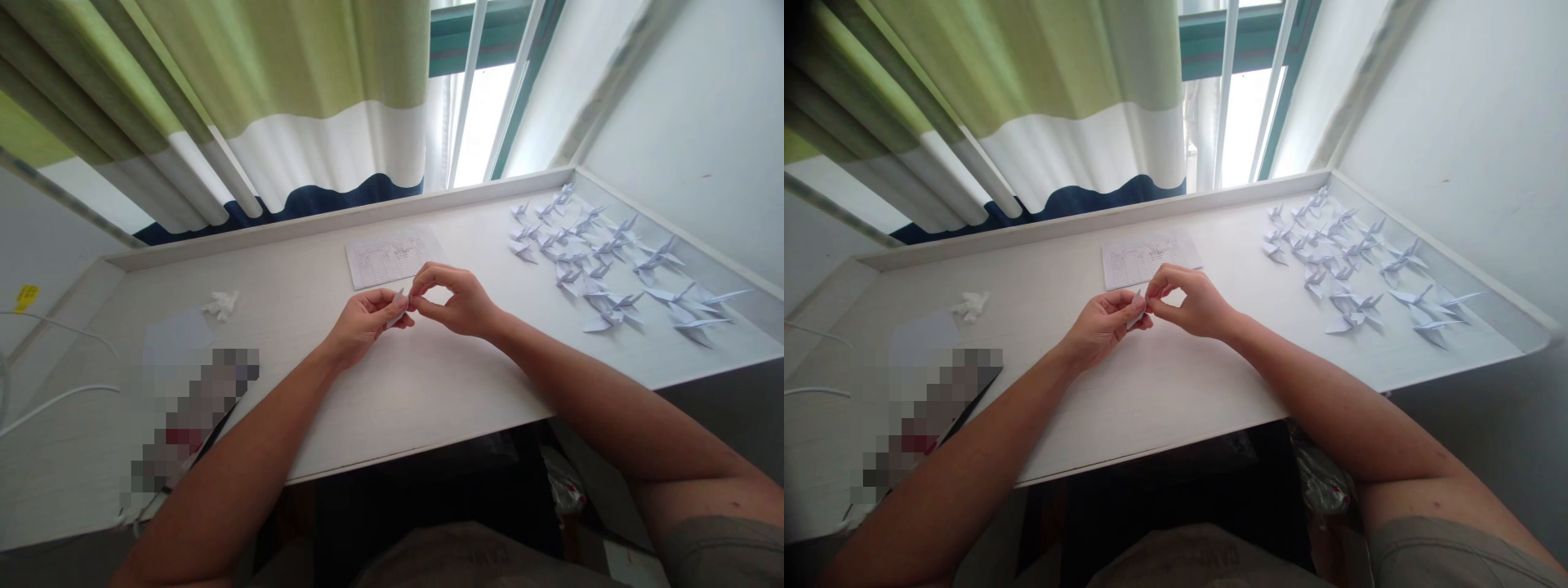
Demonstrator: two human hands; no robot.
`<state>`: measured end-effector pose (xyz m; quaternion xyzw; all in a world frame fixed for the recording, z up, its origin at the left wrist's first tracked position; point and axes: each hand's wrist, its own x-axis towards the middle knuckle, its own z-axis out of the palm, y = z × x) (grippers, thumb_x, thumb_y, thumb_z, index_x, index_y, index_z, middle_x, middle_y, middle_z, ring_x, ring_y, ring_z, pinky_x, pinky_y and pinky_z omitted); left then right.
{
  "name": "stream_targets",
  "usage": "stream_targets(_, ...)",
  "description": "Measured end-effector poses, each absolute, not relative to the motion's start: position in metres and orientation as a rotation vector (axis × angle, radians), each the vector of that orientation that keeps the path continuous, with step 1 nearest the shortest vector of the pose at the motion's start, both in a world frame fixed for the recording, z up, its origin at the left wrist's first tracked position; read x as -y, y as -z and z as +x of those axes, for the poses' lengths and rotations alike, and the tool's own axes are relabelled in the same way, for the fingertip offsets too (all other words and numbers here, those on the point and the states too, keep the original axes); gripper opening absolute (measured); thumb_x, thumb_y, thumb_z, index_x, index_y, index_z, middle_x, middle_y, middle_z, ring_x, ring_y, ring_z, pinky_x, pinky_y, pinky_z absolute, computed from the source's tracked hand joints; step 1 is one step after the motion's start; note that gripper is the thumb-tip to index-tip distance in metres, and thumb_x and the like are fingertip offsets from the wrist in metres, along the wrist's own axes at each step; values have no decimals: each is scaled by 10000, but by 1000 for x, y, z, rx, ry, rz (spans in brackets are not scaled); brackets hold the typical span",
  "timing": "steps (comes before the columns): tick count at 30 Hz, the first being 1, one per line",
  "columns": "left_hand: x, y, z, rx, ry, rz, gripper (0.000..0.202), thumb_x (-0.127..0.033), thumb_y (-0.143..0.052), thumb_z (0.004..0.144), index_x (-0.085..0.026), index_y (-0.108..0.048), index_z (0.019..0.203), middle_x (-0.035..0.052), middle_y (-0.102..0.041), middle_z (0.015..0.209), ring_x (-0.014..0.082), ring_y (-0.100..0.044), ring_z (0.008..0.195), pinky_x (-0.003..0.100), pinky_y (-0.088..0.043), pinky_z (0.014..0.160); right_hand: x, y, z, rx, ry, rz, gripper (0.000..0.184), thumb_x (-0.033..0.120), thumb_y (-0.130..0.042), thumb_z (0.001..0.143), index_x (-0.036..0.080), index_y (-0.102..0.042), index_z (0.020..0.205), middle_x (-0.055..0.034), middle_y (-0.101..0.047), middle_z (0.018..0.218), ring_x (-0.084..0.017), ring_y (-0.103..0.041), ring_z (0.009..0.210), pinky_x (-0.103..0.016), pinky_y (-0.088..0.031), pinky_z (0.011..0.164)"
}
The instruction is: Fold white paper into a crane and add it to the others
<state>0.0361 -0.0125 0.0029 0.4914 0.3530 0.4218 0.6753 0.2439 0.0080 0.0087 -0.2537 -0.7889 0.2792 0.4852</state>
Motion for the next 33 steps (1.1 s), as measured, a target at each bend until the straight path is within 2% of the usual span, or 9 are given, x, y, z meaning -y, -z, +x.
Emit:
stream_targets(10, 17, -7, 42, -919, -1119, 1222, 336, -501, -904, 808, -187, -818, 891, 48, -790, 868, 154, -701, 760, 341, -553, 812, -9, -4, 244, 1971, -389, -647, 78, 215, -699, 961, 231, -681, 886, -25, -742, 884, -167, -693, 778, -333, -558, 725)
stream_targets(16, 18, -9, 42, -972, -1132, 1305, 375, -543, -898, 799, -186, -815, 882, 45, -773, 799, 178, -714, 748, 353, -551, 790, -14, -6, 249, 2103, -240, -600, 100, 245, -653, 1026, 254, -741, 980, -30, -753, 908, -181, -697, 821, -354, -549, 769)
stream_targets(24, 17, -8, 43, -981, -1120, 1264, 364, -534, -908, 787, -188, -810, 839, 41, -769, 768, 170, -700, 744, 334, -530, 764, -13, 0, 245, 2104, 51, -626, 140, 204, -637, 1013, 242, -684, 887, -26, -727, 842, -180, -637, 756, -351, -499, 739)
stream_targets(28, 17, -7, 44, -1003, -1144, 1225, 373, -552, -915, 768, -203, -817, 856, 52, -796, 839, 175, -705, 764, 331, -518, 742, -10, 0, 242, 2057, 72, -668, 140, 213, -640, 1018, 246, -669, 885, -29, -718, 843, -192, -647, 779, -364, -499, 757)
stream_targets(33, 18, -10, 44, -1028, -1162, 1246, 357, -548, -910, 775, -212, -825, 860, 58, -815, 891, 167, -698, 736, 322, -507, 708, -8, -1, 241, 2042, 76, -673, 132, 211, -647, 1024, 270, -685, 913, -14, -723, 830, -205, -663, 812, -401, -508, 853)
